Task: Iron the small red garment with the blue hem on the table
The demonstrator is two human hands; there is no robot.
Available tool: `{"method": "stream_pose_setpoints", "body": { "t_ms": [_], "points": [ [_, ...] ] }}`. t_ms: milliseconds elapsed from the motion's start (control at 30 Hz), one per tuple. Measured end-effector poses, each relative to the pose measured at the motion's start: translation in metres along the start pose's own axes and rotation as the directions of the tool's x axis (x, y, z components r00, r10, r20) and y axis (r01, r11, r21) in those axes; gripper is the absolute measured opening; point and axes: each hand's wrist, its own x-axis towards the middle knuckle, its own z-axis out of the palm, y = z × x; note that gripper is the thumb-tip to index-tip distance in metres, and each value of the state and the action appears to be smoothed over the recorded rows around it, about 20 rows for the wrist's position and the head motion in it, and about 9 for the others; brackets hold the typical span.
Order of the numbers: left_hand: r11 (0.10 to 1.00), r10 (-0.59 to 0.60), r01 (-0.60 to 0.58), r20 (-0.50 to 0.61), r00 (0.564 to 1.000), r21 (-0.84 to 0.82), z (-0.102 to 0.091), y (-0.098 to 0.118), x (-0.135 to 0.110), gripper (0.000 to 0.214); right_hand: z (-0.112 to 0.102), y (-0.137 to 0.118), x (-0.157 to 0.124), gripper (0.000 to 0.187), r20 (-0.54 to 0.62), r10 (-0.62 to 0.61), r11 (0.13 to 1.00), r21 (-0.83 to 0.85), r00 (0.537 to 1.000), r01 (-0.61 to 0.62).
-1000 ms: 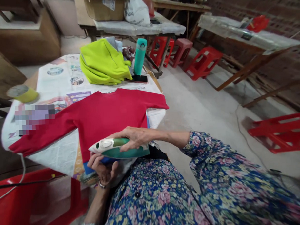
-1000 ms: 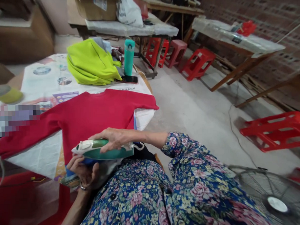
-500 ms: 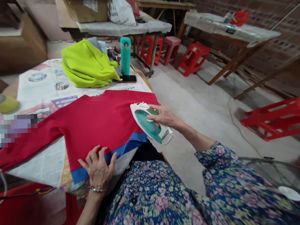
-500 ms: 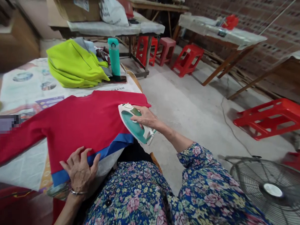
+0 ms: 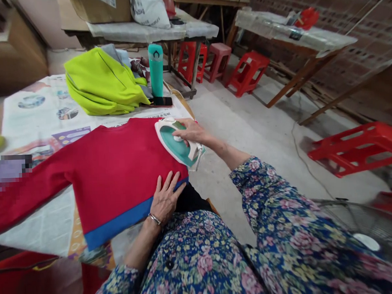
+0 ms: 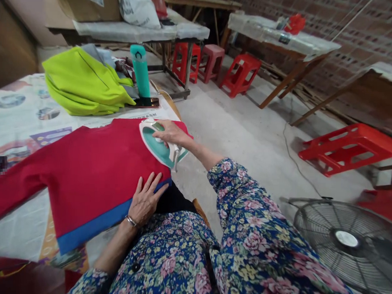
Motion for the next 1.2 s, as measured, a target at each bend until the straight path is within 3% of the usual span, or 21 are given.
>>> {"method": "stream_pose_setpoints", "body": {
  "t_ms": [100,233,300,400,533,600,667,767,833,900,1033,1200],
  "points": [
    [1.0,0.018,-0.018,0.017,1.0,0.007,-0.004,0.0,-0.003,0.073,-0.02,0.011,0.006,0.011,-0.183,0.08,0.997,0.003,0.98,-0.081],
    [1.0,-0.007,0.007,-0.004,1.0,-0.002,-0.001,0.001,0.002,0.068,-0.043,0.016,-0.003,0.011,-0.37,0.182,0.978,-0.026,0.911,-0.205],
    [1.0,-0.022,0.022,-0.024,0.999,-0.011,0.002,0.002,0.005,0.064,-0.047,0.014,-0.012,0.014,-0.374,0.165,0.974,-0.083,0.913,-0.21],
    [0.999,-0.019,0.017,-0.048,0.999,-0.037,0.003,0.005,0.007,0.061,-0.042,0.006,-0.028,0.023,-0.283,0.07,0.98,-0.16,0.957,-0.12],
    [0.991,-0.017,-0.005,-0.16,0.987,-0.134,-0.007,0.006,-0.003,0.043,-0.014,-0.016,-0.044,0.039,-0.028,-0.102,0.991,-0.094,0.994,0.099],
    [0.987,-0.118,0.081,-0.282,0.952,-0.139,-0.015,0.002,-0.018,0.026,0.009,-0.028,-0.047,0.048,0.144,-0.13,0.991,-0.012,0.981,0.133],
    [0.954,-0.3,0.278,-0.393,0.869,-0.113,-0.024,-0.007,-0.038,0.021,0.037,-0.039,-0.047,0.053,0.301,-0.138,0.99,0.037,0.944,0.133],
    [0.799,-0.565,0.593,-0.467,0.681,-0.101,-0.031,-0.023,-0.07,0.027,0.081,-0.051,-0.04,0.051,0.456,-0.156,0.987,0.05,0.876,0.15],
    [0.715,-0.647,0.691,-0.472,0.598,-0.105,-0.031,-0.032,-0.087,0.033,0.106,-0.057,-0.033,0.042,0.509,-0.184,0.982,0.057,0.841,0.181],
    [0.698,-0.66,0.708,-0.475,0.582,-0.102,-0.026,-0.037,-0.096,0.034,0.126,-0.064,-0.023,0.031,0.52,-0.205,0.977,0.059,0.829,0.204],
    [0.709,-0.616,0.703,-0.537,0.577,-0.057,-0.016,-0.038,-0.097,0.031,0.149,-0.08,0.0,0.013,0.428,-0.189,0.982,0.057,0.884,0.182],
    [0.724,-0.576,0.69,-0.567,0.588,-0.02,-0.013,-0.04,-0.095,0.029,0.169,-0.094,0.025,0.022,0.318,-0.104,0.989,0.131,0.942,0.065]
  ]
}}
